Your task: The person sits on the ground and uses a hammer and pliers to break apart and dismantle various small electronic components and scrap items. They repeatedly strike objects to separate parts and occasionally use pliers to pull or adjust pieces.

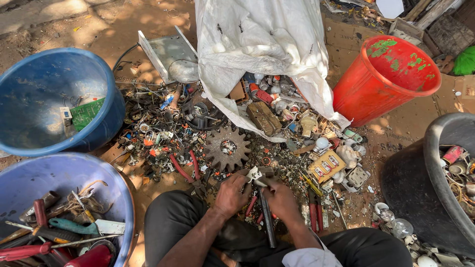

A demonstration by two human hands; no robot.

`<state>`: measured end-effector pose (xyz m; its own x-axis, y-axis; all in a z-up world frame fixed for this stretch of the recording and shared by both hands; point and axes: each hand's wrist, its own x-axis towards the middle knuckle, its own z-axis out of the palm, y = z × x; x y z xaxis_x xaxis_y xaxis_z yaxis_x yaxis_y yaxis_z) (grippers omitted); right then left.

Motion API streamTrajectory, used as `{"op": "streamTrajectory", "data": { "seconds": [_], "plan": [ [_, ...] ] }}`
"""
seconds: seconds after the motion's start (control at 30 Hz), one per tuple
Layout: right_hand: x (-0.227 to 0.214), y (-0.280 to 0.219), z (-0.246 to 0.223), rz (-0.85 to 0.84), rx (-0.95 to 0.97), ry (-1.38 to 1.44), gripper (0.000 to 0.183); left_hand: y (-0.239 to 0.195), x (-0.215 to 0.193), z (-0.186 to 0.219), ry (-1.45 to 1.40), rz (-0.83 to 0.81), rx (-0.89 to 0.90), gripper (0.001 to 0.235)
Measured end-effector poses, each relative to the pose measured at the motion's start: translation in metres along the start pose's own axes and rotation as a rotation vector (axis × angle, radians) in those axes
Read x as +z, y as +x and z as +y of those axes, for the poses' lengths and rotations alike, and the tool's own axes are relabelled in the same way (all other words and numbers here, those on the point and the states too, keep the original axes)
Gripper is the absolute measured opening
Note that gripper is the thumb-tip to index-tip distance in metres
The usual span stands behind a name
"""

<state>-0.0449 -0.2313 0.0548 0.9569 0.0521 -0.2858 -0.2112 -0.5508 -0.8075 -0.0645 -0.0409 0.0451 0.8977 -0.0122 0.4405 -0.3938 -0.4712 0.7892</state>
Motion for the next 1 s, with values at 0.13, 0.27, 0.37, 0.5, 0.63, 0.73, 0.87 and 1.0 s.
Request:
{"op": "streamTrajectory", "data": {
  "seconds": [0.13, 0.27, 0.37, 0.5, 0.63, 0.73, 0.87, 1.0],
  "plan": [
    [-0.002, -0.006, -0.003, 0.073, -0.432, 0.022, 0.045, 0.002, -0.005, 0.004, 0.017, -0.059, 0.071, 0.016],
    [-0.002, -0.006, -0.010, 0.088, -0.067, 0.187, 0.031, 0.007, -0.010, 0.014, -0.165, -0.117, -0.025, 0.024],
    [-0.001, -0.005, -0.007, 0.156, -0.400, 0.004, 0.026, 0.013, -0.012, 0.022, -0.384, -0.124, -0.236, 0.033],
    [0.014, -0.008, 0.000, 0.130, -0.533, 0.146, 0.026, 0.015, -0.004, 0.015, -0.393, -0.102, -0.345, 0.023],
    [0.023, -0.009, -0.007, 0.164, -0.422, 0.138, 0.026, 0.011, 0.001, 0.009, -0.329, -0.047, -0.379, 0.020],
    [0.029, -0.016, -0.016, 0.222, -0.407, 0.065, 0.025, 0.007, 0.006, 0.008, -0.273, 0.014, -0.492, 0.020],
    [0.034, -0.020, -0.022, 0.232, -0.480, -0.032, 0.021, 0.003, 0.013, 0.002, -0.229, 0.080, -0.591, 0.023],
    [0.043, -0.020, -0.017, 0.213, -0.509, -0.034, 0.025, 0.000, 0.018, -0.004, -0.328, 0.067, -0.882, 0.028]
  ]
}}
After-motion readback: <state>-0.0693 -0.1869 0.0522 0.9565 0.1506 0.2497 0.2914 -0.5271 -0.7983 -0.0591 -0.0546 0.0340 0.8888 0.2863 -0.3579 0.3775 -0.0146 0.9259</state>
